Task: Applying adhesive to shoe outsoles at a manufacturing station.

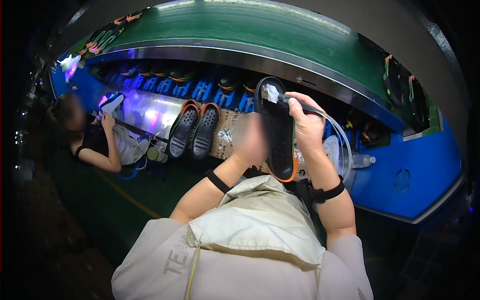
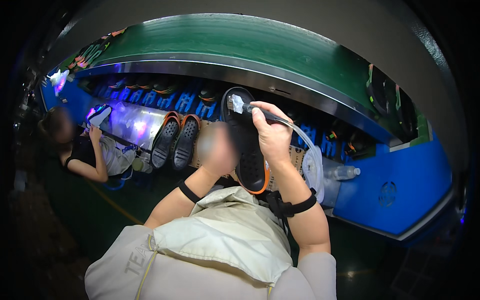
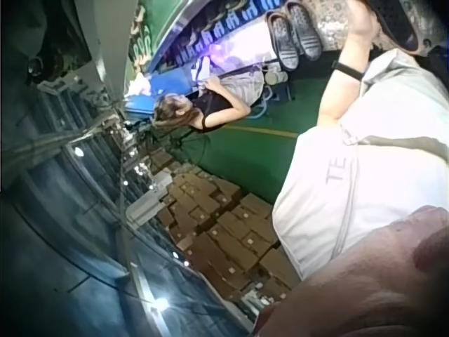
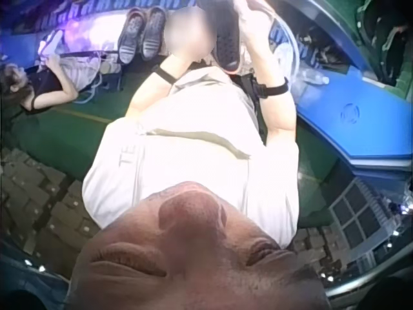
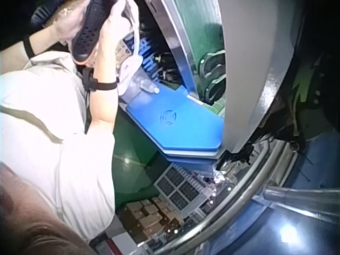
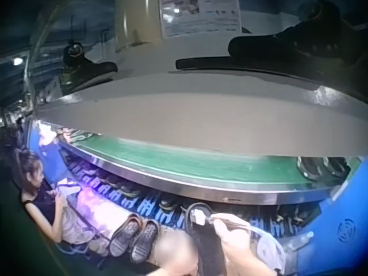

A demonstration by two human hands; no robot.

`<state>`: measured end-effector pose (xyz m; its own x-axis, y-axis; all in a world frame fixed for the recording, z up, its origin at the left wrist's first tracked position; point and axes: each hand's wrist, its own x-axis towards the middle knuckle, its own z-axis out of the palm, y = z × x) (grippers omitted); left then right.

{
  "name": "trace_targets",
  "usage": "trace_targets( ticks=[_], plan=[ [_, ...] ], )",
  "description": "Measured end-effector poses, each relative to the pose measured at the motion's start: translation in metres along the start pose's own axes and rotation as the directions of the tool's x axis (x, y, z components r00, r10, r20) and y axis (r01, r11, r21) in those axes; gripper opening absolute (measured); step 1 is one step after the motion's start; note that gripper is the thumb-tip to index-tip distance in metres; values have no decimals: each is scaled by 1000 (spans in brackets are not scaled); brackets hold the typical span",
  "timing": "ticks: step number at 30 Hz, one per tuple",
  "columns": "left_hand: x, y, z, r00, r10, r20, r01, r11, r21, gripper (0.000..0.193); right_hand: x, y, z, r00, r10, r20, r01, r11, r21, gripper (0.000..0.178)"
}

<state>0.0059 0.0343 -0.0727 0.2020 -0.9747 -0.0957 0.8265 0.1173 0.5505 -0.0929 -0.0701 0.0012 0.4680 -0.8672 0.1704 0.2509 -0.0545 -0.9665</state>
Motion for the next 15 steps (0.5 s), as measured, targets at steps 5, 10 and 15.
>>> trace_targets(
  ticks=[5,10,15],
  plan=[
    [15,11,2,995,100,16,-101,982,161,75,-21,-11,-16,976,-12,220,97,919,-382,22],
    [18,29,-9,998,65,6,-65,989,132,88,-33,-49,-61,759,234,608,289,715,-637,22],
    [12,6,19,999,39,-13,-37,991,131,80,-14,-61,-54,963,18,271,80,935,-346,24]
  ],
)
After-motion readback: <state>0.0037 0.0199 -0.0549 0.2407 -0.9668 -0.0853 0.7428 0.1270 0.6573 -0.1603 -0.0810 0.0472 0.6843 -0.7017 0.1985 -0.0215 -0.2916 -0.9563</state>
